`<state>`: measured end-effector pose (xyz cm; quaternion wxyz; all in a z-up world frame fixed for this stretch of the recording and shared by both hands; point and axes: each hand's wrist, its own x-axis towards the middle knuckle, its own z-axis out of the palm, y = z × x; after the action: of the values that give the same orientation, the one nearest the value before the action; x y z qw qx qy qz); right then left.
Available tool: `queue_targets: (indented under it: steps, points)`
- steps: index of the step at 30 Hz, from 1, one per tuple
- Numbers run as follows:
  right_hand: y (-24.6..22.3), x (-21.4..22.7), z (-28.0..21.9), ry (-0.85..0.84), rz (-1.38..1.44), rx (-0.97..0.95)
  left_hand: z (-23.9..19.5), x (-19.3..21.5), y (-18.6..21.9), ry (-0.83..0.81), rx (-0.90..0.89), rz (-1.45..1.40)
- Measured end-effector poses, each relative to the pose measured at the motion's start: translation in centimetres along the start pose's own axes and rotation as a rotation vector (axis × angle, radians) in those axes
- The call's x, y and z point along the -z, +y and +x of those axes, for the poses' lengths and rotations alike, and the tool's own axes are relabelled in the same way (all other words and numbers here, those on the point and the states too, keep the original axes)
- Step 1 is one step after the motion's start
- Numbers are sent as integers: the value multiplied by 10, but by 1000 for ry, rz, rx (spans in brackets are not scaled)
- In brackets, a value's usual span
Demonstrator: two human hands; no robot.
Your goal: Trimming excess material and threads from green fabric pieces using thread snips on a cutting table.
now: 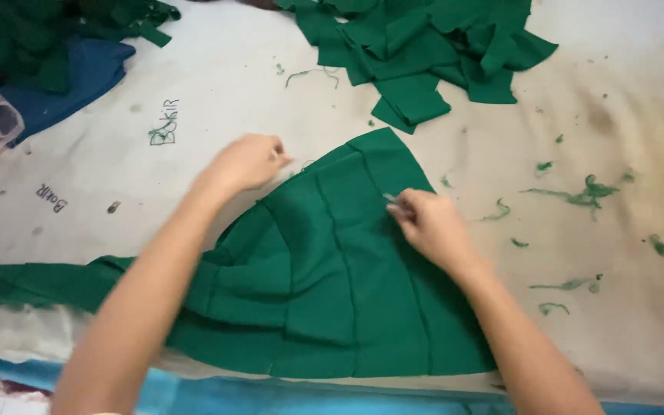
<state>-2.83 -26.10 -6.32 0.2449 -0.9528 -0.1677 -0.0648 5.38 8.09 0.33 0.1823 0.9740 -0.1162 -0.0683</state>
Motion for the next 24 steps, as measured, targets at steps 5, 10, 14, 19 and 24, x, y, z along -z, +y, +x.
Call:
queue_targets:
  steps: [5,10,14,19,24]
  points:
    - [-18,12,0,-88,-105,-41,67,-52,1,-144,69,-41]
    - [-27,24,4,-224,-76,-105,36,-17,-3,-61,108,-496]
    - [-32,27,8,-242,-40,-153,25,-9,-22,55,134,-534]
    - [-42,30,13,-256,62,-319,25,-11,-28,111,115,-837]
    - [-69,37,44,-245,187,-370,42,-28,-15,198,52,-888]
